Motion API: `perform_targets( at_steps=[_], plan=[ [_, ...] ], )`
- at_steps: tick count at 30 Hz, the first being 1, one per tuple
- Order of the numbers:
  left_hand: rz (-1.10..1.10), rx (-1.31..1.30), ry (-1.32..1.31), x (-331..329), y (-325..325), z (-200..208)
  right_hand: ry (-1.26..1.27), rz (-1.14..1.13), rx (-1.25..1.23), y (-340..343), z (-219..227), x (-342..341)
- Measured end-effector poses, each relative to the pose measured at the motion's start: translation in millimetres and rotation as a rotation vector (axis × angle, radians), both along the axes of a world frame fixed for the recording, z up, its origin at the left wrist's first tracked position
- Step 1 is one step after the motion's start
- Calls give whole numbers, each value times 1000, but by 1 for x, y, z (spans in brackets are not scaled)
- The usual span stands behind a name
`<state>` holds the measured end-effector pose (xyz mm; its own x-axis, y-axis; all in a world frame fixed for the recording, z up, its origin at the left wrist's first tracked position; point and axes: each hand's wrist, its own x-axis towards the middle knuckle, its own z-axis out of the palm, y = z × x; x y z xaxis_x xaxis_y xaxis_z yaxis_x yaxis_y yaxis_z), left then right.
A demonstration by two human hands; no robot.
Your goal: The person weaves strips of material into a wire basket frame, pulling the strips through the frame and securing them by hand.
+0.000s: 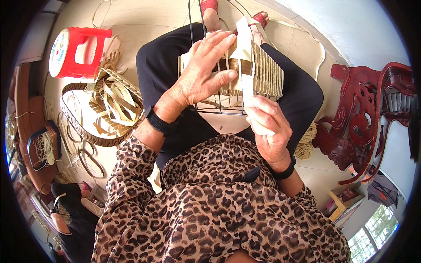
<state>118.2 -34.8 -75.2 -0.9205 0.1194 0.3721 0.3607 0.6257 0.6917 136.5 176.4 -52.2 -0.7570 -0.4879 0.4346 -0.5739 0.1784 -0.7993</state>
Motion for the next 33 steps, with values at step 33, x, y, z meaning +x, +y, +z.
perform_targets(
  at_steps=[33],
  plan=[
    [244, -59, 168, 41, 12, 29, -233, -135, -90, -12, -3, 8]
  ],
)
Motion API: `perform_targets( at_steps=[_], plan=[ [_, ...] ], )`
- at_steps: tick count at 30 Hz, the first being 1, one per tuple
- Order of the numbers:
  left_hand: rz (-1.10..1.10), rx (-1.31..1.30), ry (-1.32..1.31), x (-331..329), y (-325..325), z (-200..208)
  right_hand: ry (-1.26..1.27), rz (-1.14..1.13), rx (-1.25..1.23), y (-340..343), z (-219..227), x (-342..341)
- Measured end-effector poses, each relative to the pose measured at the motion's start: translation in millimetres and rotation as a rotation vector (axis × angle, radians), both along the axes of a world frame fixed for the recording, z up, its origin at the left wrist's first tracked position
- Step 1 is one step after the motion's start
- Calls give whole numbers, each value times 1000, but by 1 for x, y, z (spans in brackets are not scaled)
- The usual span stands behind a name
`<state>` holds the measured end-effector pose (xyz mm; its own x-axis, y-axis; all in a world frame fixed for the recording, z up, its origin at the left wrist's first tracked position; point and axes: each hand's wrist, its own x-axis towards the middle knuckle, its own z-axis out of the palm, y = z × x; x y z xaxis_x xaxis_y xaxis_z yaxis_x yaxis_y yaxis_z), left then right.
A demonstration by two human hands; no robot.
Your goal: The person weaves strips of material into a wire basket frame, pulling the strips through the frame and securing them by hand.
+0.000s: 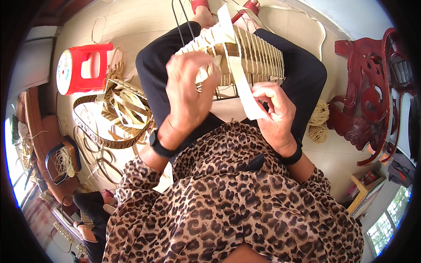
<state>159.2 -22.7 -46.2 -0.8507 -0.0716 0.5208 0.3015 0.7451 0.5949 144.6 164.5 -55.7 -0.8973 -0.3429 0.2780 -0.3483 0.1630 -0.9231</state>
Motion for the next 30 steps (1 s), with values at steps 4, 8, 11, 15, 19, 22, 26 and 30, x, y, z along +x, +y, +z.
perform_targets(
  at_steps=[4, 8, 11, 15, 19, 22, 26, 30],
  plan=[
    [-232, 73, 34, 26, 17, 6, 56, 26, 25, -3, 6, -2],
    [-204, 129, 54, 30, 26, 7, 161, 39, 59, -7, 8, -3],
    [-177, 174, 35, 34, 30, 4, 157, 19, 41, -8, 8, -2],
    [-165, 212, 59, 36, 34, 5, 157, 25, 17, -9, 7, -2],
    [-148, 272, 70, 36, 33, 6, 173, 23, -2, -10, 7, -1],
    [-123, 295, 114, 33, 34, 8, 159, 17, -8, -10, 13, 0],
    [-127, 241, 118, 33, 35, 9, 266, 35, -10, -9, 7, -3],
    [-122, 264, 98, 33, 34, 9, 225, 10, -41, -11, 9, -1]
  ],
)
